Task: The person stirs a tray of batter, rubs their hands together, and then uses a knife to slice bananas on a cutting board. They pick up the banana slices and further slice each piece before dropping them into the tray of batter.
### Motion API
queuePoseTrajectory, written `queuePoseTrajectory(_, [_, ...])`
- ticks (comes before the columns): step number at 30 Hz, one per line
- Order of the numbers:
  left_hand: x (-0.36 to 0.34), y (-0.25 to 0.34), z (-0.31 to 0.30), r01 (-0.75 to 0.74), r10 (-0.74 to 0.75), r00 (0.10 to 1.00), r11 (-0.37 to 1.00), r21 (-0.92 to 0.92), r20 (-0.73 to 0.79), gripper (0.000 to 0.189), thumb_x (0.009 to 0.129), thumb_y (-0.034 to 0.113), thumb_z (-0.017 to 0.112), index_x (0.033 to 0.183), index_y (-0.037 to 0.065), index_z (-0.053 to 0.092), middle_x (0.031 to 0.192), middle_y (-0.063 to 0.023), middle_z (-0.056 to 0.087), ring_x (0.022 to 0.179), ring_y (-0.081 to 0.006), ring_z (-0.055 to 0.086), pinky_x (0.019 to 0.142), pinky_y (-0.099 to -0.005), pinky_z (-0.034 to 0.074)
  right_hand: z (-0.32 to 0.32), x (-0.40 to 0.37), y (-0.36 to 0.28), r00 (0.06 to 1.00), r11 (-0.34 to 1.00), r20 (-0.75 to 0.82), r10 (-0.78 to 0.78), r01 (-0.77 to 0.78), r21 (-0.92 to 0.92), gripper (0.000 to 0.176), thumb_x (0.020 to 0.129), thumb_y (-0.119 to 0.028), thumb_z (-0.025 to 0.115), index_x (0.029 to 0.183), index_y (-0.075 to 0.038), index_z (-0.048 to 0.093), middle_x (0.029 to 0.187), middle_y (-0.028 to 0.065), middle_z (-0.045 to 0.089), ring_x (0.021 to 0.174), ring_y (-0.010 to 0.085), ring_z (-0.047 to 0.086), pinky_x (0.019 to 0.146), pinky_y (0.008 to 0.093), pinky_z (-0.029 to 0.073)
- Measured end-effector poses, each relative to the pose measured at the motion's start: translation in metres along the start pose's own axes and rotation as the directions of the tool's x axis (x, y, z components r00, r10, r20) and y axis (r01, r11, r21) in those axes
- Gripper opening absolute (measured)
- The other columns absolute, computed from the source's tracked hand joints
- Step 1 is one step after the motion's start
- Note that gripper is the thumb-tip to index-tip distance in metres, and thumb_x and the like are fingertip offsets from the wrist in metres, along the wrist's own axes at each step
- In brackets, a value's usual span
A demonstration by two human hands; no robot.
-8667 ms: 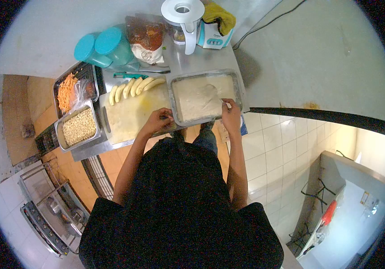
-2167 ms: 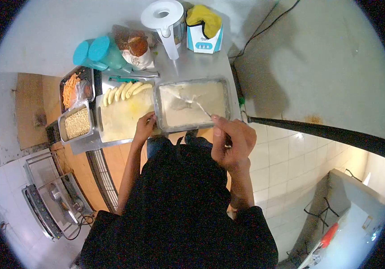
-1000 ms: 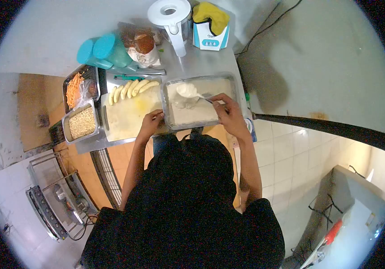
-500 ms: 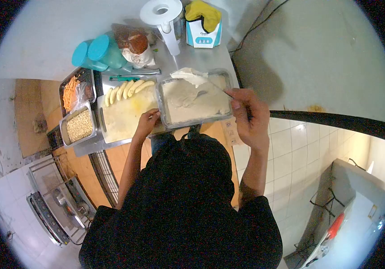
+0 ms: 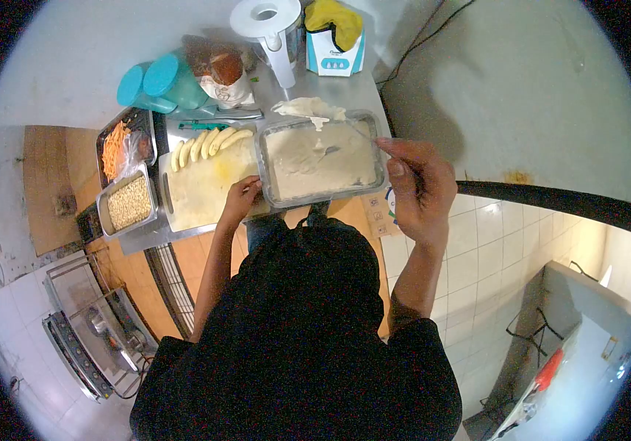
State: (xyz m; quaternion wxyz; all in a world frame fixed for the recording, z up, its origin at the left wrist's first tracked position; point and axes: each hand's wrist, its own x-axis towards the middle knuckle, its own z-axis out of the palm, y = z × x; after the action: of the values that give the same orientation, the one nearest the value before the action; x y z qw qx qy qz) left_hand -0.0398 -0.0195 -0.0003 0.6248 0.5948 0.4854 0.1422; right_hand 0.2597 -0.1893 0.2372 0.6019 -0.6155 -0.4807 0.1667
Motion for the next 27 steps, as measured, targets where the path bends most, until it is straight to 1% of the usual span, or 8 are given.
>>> queuePoseTrajectory(5, [-0.001, 0.005, -0.002, 0.038, -0.038, 0.999, 0.999, 0.039, 0.006, 0.027, 0.099, 0.02, 0.062, 0.115, -0.001, 0.069, 0.086, -0.005, 0.069, 0.077, -0.0116, 0.064, 0.067, -0.0267, 0.051, 0.023, -0.016, 0.043, 0.998, 0.993, -0.053, 0.016, -0.022, -0.112, 0.016, 0.098, -0.004, 0.057, 0.11, -0.002, 0.066, 0.088, 0.0136, 0.073, 0.071, 0.0164, 0.066, 0.066, 0.0279, 0.051])
queuePoseTrajectory(7, [-0.002, 0.011, -0.002, 0.062, -0.063, 0.998, 0.997, 0.053, 0.012, 0.028, 0.099, 0.019, 0.062, 0.116, -0.003, 0.068, 0.094, -0.005, 0.07, 0.084, -0.012, 0.063, 0.075, -0.0274, 0.052, 0.034, -0.036, 0.087, 0.942, 0.867, 0.142, 0.305, -0.214, -0.449, 0.017, 0.098, -0.011, 0.057, 0.113, -0.008, 0.065, 0.078, 0.016, 0.07, 0.065, 0.0264, 0.068, 0.063, 0.0356, 0.052])
queuePoseTrajectory(8, [-0.004, 0.015, -0.001, 0.074, -0.074, 0.997, 0.996, 0.04, 0.004, 0.028, 0.099, 0.019, 0.062, 0.115, -0.003, 0.069, 0.095, -0.0051, 0.07, 0.084, -0.0121, 0.063, 0.076, -0.0274, 0.052, 0.039, -0.051, 0.114, 0.942, 0.868, 0.145, 0.302, -0.209, -0.45, 0.017, 0.098, -0.011, 0.057, 0.113, -0.008, 0.065, 0.078, 0.016, 0.07, 0.065, 0.0264, 0.068, 0.063, 0.0356, 0.052])
queuePoseTrajectory(10, [-0.006, 0.014, 0.0, 0.088, -0.088, 0.996, 0.996, 0.026, -0.004, 0.027, 0.099, 0.018, 0.062, 0.115, -0.003, 0.069, 0.095, -0.0052, 0.07, 0.084, -0.0121, 0.063, 0.077, -0.0274, 0.052, 0.042, -0.071, 0.15, 0.897, 0.749, 0.38, 0.224, 0.091, -0.656, 0.02, 0.098, -0.016, 0.056, 0.116, -0.013, 0.063, 0.076, 0.0184, 0.068, 0.069, 0.0373, 0.067, 0.065, 0.045, 0.054])
queuePoseTrajectory(13, [-0.005, 0.01, -0.003, 0.037, -0.037, 0.999, 0.999, -0.028, 0.003, 0.027, 0.099, 0.018, 0.063, 0.114, -0.003, 0.069, 0.095, -0.0047, 0.07, 0.083, -0.0117, 0.062, 0.077, -0.0267, 0.052, 0.028, -0.074, 0.148, 0.873, 0.712, 0.289, 0.394, -0.091, -0.697, 0.022, 0.098, -0.018, 0.056, 0.119, -0.013, 0.062, 0.08, 0.0195, 0.07, 0.075, 0.0419, 0.067, 0.066, 0.0511, 0.053])
queuePoseTrajectory(17, [0.002, 0.0, -0.004, 0.028, -0.03, 0.999, 0.999, 0.037, 0.037, 0.026, 0.099, 0.018, 0.062, 0.114, -0.002, 0.07, 0.098, -0.0049, 0.071, 0.087, -0.0128, 0.063, 0.082, -0.028, 0.052, 0.014, -0.048, 0.12, 0.913, 0.732, 0.037, 0.407, -0.302, -0.611, 0.019, 0.096, -0.011, 0.055, 0.113, -0.009, 0.064, 0.071, 0.0223, 0.064, 0.07, 0.0409, 0.066, 0.062, 0.0483, 0.049])
queuePoseTrajectory(20, [0.003, -0.001, -0.006, 0.065, -0.067, 0.997, 0.997, 0.032, 0.042, 0.026, 0.099, 0.018, 0.062, 0.114, -0.002, 0.07, 0.099, -0.005, 0.071, 0.091, -0.0134, 0.063, 0.086, -0.029, 0.051, 0.02, -0.053, 0.162, 0.899, 0.655, 0.009, 0.438, -0.312, -0.689, 0.022, 0.098, -0.018, 0.052, 0.115, -0.008, 0.062, 0.078, 0.0213, 0.068, 0.072, 0.0428, 0.066, 0.069, 0.0538, 0.051])
queuePoseTrajectory(27, [0.001, 0.005, -0.004, 0.028, -0.026, 0.999, 0.999, -0.041, 0.045, 0.026, 0.099, 0.017, 0.062, 0.112, -0.004, 0.07, 0.097, -0.0054, 0.071, 0.091, -0.0132, 0.063, 0.086, -0.0292, 0.051, 0.095, -0.053, 0.163, 0.839, 0.72, 0.28, 0.467, -0.177, -0.671, 0.02, 0.096, -0.016, 0.055, 0.11, -0.006, 0.066, 0.077, 0.0216, 0.067, 0.076, 0.0392, 0.066, 0.075, 0.0494, 0.052])
